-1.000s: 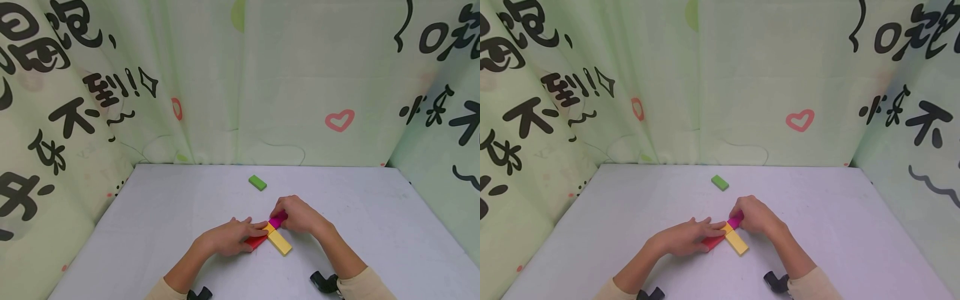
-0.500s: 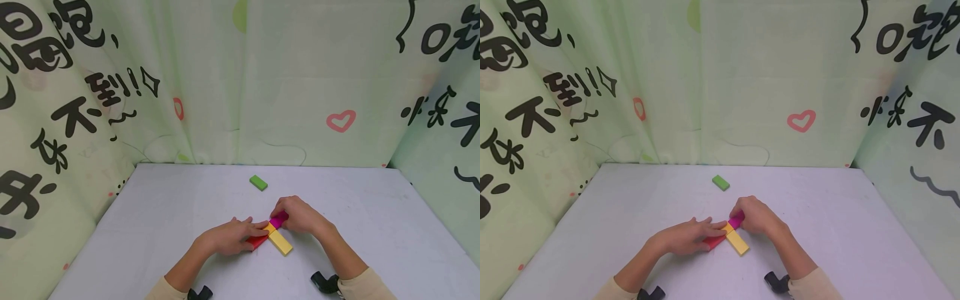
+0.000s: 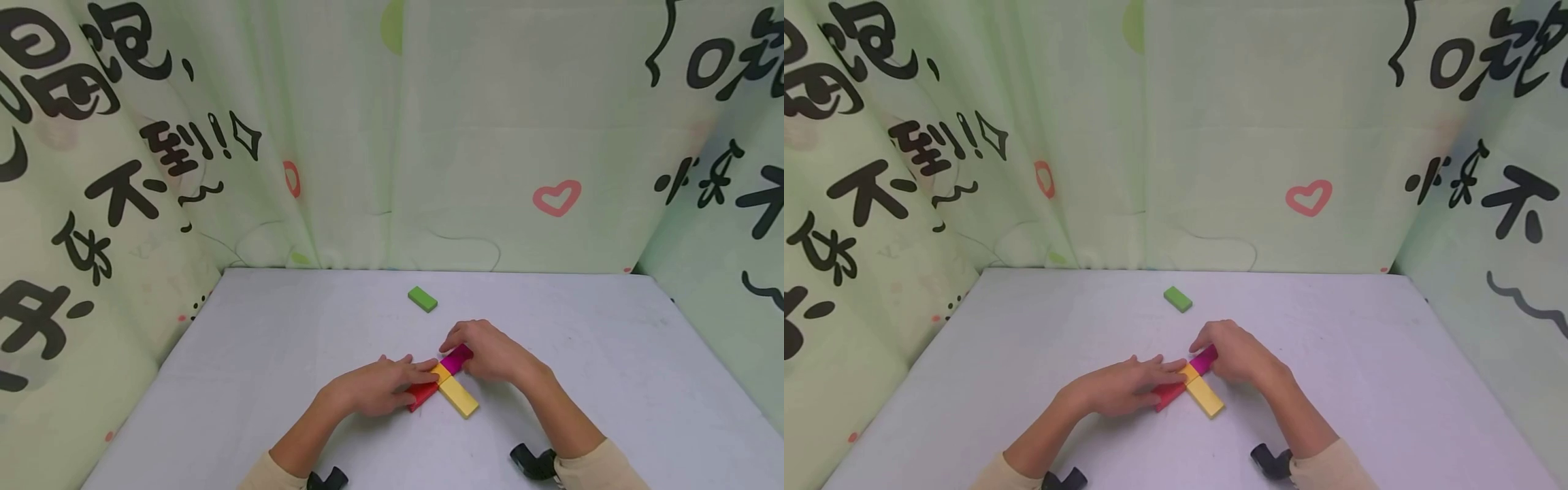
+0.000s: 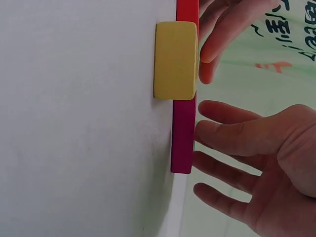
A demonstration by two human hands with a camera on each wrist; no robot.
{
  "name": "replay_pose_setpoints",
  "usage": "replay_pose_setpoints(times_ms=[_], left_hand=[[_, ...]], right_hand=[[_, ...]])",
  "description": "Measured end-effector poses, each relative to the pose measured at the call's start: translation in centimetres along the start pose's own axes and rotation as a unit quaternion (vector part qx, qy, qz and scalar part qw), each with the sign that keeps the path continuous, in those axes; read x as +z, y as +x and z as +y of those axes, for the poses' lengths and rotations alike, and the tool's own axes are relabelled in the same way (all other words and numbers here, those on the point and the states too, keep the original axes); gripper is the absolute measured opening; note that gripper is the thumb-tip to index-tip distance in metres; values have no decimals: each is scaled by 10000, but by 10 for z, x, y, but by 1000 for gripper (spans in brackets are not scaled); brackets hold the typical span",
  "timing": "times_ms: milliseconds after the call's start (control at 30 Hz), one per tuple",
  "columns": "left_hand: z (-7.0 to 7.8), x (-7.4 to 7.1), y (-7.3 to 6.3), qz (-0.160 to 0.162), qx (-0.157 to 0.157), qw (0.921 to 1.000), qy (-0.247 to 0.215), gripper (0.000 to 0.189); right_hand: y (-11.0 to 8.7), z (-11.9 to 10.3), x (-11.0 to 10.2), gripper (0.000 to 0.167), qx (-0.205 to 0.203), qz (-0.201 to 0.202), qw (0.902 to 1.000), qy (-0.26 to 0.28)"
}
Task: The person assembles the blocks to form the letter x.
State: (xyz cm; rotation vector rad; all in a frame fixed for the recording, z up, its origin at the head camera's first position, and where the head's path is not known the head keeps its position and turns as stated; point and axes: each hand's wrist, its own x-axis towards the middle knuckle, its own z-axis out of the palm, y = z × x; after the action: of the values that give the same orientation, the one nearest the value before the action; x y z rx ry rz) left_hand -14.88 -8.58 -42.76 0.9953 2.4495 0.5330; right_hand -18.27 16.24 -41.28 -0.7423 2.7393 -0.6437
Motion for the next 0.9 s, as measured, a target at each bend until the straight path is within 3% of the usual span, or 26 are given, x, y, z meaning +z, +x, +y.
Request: replay_pose_setpoints(times_ms=[433,667,900], left_hand=[[-7,-3,1,189,-258,9994,104,53],[-14,-7,-1,404,-191,9989,126,51],[-17,-12,-3,493,-87,9987,-57,52]], right_hand=[[-7,-6,-7,29,-201,211,9995,129],[-18,-6,-11,24,-340,283,9986,277],[-34,1,-10,28,-609,149,9980,77]])
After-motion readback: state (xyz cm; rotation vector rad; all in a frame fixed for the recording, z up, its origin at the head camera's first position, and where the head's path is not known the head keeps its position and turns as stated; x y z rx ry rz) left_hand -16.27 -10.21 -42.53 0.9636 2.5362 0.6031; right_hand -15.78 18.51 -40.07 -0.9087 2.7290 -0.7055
